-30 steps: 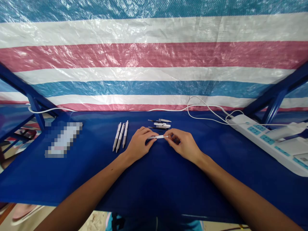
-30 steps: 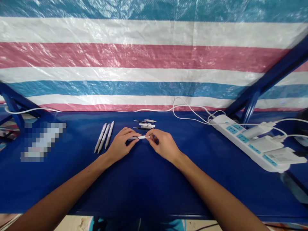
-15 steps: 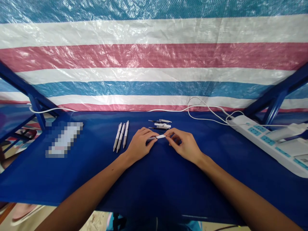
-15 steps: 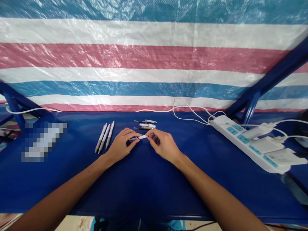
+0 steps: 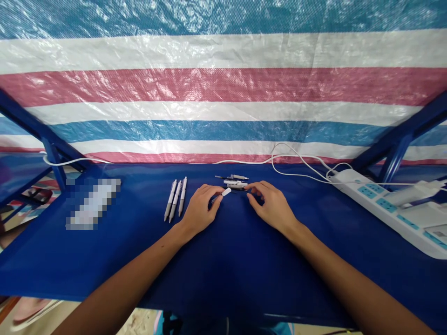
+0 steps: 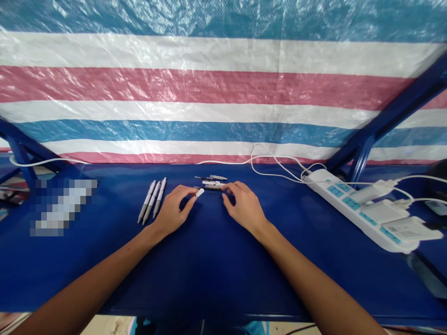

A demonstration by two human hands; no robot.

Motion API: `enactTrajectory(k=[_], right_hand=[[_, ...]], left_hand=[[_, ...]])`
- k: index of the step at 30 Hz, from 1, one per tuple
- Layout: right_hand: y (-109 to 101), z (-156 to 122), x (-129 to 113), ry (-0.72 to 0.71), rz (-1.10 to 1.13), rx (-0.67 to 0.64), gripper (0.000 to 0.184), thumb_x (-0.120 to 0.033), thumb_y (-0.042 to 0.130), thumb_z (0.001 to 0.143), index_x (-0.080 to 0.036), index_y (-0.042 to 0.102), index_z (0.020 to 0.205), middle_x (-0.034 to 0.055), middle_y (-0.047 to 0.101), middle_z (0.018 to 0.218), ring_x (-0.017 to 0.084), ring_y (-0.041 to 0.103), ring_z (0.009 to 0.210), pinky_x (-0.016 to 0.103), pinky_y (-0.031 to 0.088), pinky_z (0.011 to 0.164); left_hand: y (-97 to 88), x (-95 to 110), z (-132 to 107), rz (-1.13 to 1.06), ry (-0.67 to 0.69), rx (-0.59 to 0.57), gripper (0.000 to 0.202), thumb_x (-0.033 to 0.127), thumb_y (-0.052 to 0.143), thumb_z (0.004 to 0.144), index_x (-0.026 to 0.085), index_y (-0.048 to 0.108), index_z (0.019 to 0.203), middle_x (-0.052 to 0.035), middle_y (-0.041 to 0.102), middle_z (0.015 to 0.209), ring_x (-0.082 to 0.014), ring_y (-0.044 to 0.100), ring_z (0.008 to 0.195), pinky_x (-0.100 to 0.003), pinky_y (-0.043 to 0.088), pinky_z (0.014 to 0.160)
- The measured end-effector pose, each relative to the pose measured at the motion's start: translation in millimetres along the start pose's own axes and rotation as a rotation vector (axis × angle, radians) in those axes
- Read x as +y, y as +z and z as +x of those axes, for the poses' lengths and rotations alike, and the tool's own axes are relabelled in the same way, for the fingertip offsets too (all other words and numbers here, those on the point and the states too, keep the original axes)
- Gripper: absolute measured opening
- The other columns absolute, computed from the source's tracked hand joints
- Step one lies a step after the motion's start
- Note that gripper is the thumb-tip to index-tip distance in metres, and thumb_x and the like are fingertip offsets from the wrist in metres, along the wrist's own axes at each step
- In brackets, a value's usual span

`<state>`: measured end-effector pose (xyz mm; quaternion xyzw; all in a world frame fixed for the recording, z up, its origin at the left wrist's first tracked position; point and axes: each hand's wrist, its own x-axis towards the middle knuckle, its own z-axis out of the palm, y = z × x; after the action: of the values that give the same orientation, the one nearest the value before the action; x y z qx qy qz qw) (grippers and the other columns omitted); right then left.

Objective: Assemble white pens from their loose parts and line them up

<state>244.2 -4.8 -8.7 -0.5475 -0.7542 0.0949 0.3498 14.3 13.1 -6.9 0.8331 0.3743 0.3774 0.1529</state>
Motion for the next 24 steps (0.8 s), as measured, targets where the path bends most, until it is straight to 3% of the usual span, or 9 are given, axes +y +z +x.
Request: enactTrajectory(k=[6, 12, 18, 24], right_hand=[[4.4, -1.5, 7.3, -0.025, -0.068, -0.035, 0.02, -0.023, 0.059, 0.089, -0.021, 0.071, 0.105, 0.0097, 0.067, 0.094, 0.026, 0.065, 0.089, 0.04, 0.056, 0.079], [4.0, -2.0, 4.7, -0.094, -0.082, -0.103, 0.025, -0.024, 0.059, 0.091, -0.024, 0.071, 0.113, 0.0098, 0.065, 0.101, 0.027, 0.063, 0.097, 0.044, 0.056, 0.088], [5.6, -4.2, -0.4, -0.182, -0.126, -0.186, 0.037, -0.028, 0.058, 0.094, -0.023, 0.067, 0.13, 0.0112, 0.061, 0.101, 0.027, 0.059, 0.094, 0.049, 0.054, 0.092], [5.0, -3.0, 2.7, -0.141, -0.14, -0.112, 0.034, -0.027, 0.054, 0.095, -0.023, 0.069, 0.125, 0.0111, 0.061, 0.099, 0.027, 0.059, 0.092, 0.046, 0.055, 0.088]], left_hand=[[-0.8, 0.7, 1.1, 0.003, -0.018, -0.013, 0.016, 0.02, 0.051, 0.096, 0.019, 0.066, 0.101, -0.0074, 0.073, 0.096, -0.0234, 0.065, 0.091, -0.038, 0.053, 0.086], [0.1, 0.9, 0.3, 0.017, -0.021, -0.116, 0.011, 0.018, 0.054, 0.094, 0.02, 0.065, 0.096, -0.0064, 0.071, 0.095, -0.0246, 0.062, 0.095, -0.041, 0.05, 0.091], [1.9, 1.8, -0.5, 0.023, -0.009, -0.142, 0.011, 0.015, 0.054, 0.094, 0.02, 0.064, 0.096, -0.0059, 0.071, 0.097, -0.024, 0.06, 0.095, -0.041, 0.048, 0.093], [1.7, 1.7, -0.2, 0.089, -0.022, -0.201, 0.012, 0.015, 0.055, 0.094, 0.02, 0.065, 0.098, -0.0059, 0.07, 0.098, -0.0253, 0.059, 0.098, -0.042, 0.048, 0.09]])
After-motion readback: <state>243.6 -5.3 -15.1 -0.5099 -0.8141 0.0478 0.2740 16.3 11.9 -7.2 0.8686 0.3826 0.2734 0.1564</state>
